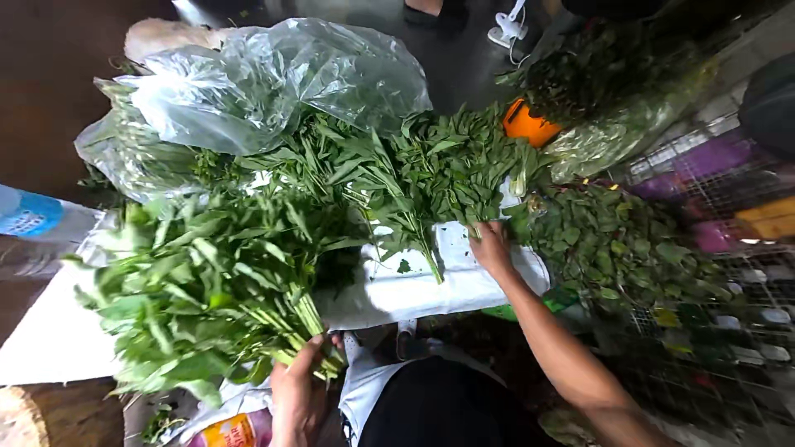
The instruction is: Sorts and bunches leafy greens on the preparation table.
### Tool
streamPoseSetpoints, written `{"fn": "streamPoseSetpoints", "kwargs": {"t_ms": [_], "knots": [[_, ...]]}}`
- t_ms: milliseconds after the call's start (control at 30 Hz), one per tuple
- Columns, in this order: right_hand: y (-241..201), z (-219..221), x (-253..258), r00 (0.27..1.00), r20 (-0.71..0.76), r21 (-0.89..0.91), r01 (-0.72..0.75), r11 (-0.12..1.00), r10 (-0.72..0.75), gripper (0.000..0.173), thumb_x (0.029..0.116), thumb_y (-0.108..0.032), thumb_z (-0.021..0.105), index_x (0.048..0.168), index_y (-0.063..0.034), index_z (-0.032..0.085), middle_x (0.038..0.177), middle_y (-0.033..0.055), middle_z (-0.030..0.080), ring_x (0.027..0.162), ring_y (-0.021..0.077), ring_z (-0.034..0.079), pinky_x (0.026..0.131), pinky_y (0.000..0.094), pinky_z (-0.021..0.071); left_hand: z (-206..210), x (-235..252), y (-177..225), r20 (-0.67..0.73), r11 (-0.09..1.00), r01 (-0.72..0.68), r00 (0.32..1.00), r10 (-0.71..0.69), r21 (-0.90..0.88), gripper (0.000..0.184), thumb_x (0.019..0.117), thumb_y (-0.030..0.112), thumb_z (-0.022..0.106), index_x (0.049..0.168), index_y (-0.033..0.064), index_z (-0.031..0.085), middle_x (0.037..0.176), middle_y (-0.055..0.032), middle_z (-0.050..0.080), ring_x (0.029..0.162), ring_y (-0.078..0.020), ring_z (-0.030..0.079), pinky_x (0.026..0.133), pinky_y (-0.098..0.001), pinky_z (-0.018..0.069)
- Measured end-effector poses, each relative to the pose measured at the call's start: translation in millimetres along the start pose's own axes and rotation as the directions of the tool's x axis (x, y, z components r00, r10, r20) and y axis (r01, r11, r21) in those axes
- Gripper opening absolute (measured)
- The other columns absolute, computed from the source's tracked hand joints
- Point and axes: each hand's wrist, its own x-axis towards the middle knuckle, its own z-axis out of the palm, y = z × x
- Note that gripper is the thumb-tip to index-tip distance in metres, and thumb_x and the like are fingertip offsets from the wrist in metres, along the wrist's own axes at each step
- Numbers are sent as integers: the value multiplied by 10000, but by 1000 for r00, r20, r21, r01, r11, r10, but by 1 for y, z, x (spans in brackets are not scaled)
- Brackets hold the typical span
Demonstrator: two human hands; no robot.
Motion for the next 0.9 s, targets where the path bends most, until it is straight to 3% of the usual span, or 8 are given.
{"fn": "streamPoseSetpoints", "kwargs": {"t_ms": [167, 267, 333, 400, 633, 767, 833, 900], "knots": [[33, -34, 7, 979, -190, 176, -43, 983, 77, 394, 931, -29, 591, 1324, 0, 614, 1312, 267, 605, 1178, 386, 626, 993, 527, 534, -8, -11, 21, 4, 993, -114, 993, 114, 17, 293, 894, 39, 562, 1179, -29, 550, 932, -148, 742, 729, -244, 735, 667, -387, 641], [38, -49, 5, 944, -320, 59, -69, 996, 84, 310, 943, -52, 570, 1224, -24, 699, 1387, 287, 540, 1274, 452, 529, 1067, 603, 437, -3, -21, 23, 38, 990, -143, 989, 143, -11, 327, 872, 72, 623, 1178, -26, 564, 948, -152, 746, 751, -252, 742, 680, -391, 643], [32, -39, 3, 962, -274, -55, -24, 998, 8, 312, 954, -91, 572, 1227, -66, 723, 1398, 284, 544, 1286, 500, 501, 1061, 682, 380, 8, -21, 21, 80, 989, -136, 987, 140, -50, 370, 857, 86, 664, 1190, -31, 554, 943, -165, 752, 755, -272, 752, 679, -406, 651], [20, -19, 9, 985, -163, -122, 44, 992, -64, 330, 1000, -154, 548, 1281, -73, 699, 1343, 248, 603, 1265, 458, 551, 1069, 643, 426, 21, -15, 14, 103, 992, -90, 990, 99, -88, 390, 848, 71, 670, 1199, -35, 537, 946, -179, 749, 764, -293, 755, 688, -435, 656], [-10, -3, 38, 993, 0, -237, -117, 964, 120, 400, 1001, -225, 582, 1330, -2, 633, 1422, 287, 528, 1314, 466, 521, 1051, 627, 459, 47, 38, -52, 148, 965, 252, 959, -240, -68, 244, 982, -2, 548, 1213, -75, 511, 909, -228, 712, 776, -314, 731, 691, -451, 634], [-20, -37, 28, 977, 205, 119, -77, 990, 51, 360, 1024, -249, 603, 1249, 28, 652, 1220, 230, 661, 1087, 337, 655, 951, 528, 528, 48, 42, -69, 173, 939, 332, 933, -314, -85, 293, 986, 5, 569, 1260, -71, 497, 968, -237, 703, 826, -312, 722, 734, -451, 626], [-26, -48, 7, 971, 231, 443, -54, 895, -56, 314, 1034, -216, 598, 1223, 27, 657, 990, 116, 677, 716, 147, 601, 629, 313, 514, 44, 41, -70, 197, 934, 341, 928, -317, -107, 288, 983, 8, 574, 1252, -71, 503, 976, -235, 702, 838, -312, 718, 751, -451, 622], [-39, -58, -14, 968, 209, 666, -35, 746, -141, 248, 1035, -158, 561, 1167, 28, 659, 908, 53, 671, 631, 81, 572, 545, 238, 484, 43, 40, -69, 204, 932, 342, 927, -315, -116, 311, 979, 9, 586, 1267, -70, 497, 978, -237, 706, 840, -321, 721, 757, -463, 622]]}}
